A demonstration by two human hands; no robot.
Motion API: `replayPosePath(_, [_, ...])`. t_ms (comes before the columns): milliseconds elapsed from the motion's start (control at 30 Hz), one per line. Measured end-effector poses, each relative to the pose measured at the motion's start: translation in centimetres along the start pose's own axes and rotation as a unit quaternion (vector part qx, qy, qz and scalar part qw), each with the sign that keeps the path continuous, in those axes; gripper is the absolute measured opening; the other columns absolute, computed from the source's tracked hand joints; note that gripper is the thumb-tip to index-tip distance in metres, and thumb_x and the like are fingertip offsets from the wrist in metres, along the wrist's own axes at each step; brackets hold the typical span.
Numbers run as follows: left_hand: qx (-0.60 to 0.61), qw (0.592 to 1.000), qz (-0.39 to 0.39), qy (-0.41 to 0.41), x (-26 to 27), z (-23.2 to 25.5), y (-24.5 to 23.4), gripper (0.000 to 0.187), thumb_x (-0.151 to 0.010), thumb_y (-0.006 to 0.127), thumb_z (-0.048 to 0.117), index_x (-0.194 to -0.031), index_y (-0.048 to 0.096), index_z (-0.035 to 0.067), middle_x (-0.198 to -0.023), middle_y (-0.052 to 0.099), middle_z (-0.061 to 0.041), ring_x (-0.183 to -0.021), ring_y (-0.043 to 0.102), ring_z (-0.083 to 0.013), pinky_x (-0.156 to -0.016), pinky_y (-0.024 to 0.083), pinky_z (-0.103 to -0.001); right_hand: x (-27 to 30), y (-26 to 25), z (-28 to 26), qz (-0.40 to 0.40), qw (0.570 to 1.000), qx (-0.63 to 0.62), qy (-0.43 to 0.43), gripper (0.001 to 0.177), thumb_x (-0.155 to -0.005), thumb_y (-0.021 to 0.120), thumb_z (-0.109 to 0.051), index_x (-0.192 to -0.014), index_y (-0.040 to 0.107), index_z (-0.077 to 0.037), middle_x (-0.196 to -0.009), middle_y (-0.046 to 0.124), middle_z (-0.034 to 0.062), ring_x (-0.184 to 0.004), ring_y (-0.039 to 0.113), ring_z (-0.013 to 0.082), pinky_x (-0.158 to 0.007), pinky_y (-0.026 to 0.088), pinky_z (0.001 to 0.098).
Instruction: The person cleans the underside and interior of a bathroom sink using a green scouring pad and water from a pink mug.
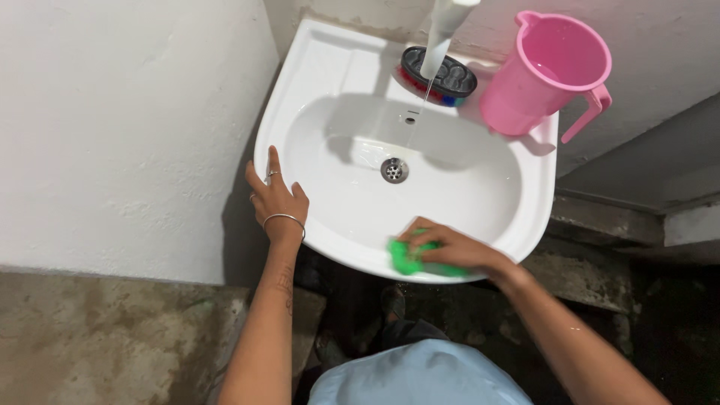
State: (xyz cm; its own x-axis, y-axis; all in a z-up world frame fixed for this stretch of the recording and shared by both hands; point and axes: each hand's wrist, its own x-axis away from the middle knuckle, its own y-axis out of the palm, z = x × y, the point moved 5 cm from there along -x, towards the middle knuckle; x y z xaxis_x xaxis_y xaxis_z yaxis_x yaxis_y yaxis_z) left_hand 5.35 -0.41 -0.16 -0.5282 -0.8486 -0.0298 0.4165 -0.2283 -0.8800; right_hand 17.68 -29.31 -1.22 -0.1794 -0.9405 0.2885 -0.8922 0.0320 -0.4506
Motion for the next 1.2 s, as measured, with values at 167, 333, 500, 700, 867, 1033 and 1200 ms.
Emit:
replayPosePath(167, [-0.002,1.0,0.005,0.005,-0.1,-0.2,0.3,0.081,-0.093,0.068,0.02,-0.162,0.026,0.028,-0.158,0.017,-0.018,-0.114,0.06,-0.0461,-0.088,0.062,-0.047,1.0,-0.1,-0.1,-0.015,0.998,0.004,0.062,0.02,-0.089,0.063,-0.025,-0.098,0.079,-0.016,-0.142,0.054,0.0021,-0.136,0.05,0.0237,-0.118,0.036,0.0441])
replayPosePath(333, [-0.006,1.0,0.026,0.014,0.3,-0.5,0.6,0.079,-0.092,0.069,0.021,-0.16,0.029,0.029,-0.155,0.019,-0.015,-0.116,0.058,-0.0459,-0.086,0.06,-0.049,-6.2,4.9,-8.1,0.12,0.991,-0.005,-0.062,0.031,-0.09,0.071,-0.042,-0.105,0.073,-0.015,-0.14,0.054,0.0062,-0.129,0.057,0.0261,-0.109,0.048,0.0435])
replayPosePath(500, [0.005,1.0,0.021,0.009,0.1,-0.2,0.3,0.078,-0.094,0.068,0.021,-0.161,0.028,0.029,-0.158,0.018,-0.016,-0.113,0.061,-0.0438,-0.089,0.06,-0.048,-2.7,3.6,-8.1,0.116,0.987,0.046,-0.104,0.035,-0.084,0.079,-0.041,-0.103,0.072,-0.013,-0.14,0.055,0.0073,-0.132,0.053,0.0264,-0.108,0.048,0.0413])
replayPosePath(700, [-0.003,1.0,0.001,-0.015,0.2,-0.2,0.0,0.077,-0.095,0.067,0.021,-0.16,0.027,0.03,-0.157,0.019,-0.015,-0.116,0.06,-0.0428,-0.089,0.061,-0.046,5.9,-0.7,-2.7,0.122,0.982,0.141,0.01,0.035,-0.075,0.083,-0.044,-0.09,0.075,-0.014,-0.14,0.055,0.007,-0.133,0.048,0.0301,-0.107,0.042,0.0494])
replayPosePath(867, [0.005,1.0,-0.003,-0.013,0.3,0.0,0.0,0.078,-0.095,0.066,0.021,-0.161,0.027,0.029,-0.158,0.017,-0.015,-0.117,0.059,-0.0436,-0.091,0.061,-0.047,0.6,3.8,-6.4,0.158,0.983,0.081,-0.044,0.041,-0.086,0.074,-0.047,-0.107,0.071,-0.011,-0.134,0.058,0.0083,-0.125,0.053,0.028,-0.103,0.046,0.0431])
replayPosePath(1033, [0.006,1.0,-0.01,-0.008,0.3,-0.1,-0.1,0.078,-0.095,0.067,0.022,-0.161,0.027,0.029,-0.158,0.015,-0.015,-0.12,0.055,-0.047,-0.091,0.058,-0.051,-0.4,4.8,-8.2,0.156,0.974,0.118,-0.113,0.044,-0.081,0.079,-0.049,-0.103,0.075,-0.01,-0.128,0.058,0.0102,-0.12,0.053,0.0294,-0.098,0.047,0.0414])
replayPosePath(1200, [0.002,1.0,0.0,-0.003,0.2,-0.3,0.4,0.078,-0.095,0.066,0.02,-0.162,0.028,0.027,-0.16,0.016,-0.016,-0.116,0.06,-0.0441,-0.092,0.058,-0.05,9.5,-3.0,-0.6,0.168,0.958,0.219,0.083,0.043,-0.07,0.084,-0.052,-0.096,0.081,-0.017,-0.125,0.064,0.0048,-0.123,0.052,0.0245,-0.106,0.04,0.0503])
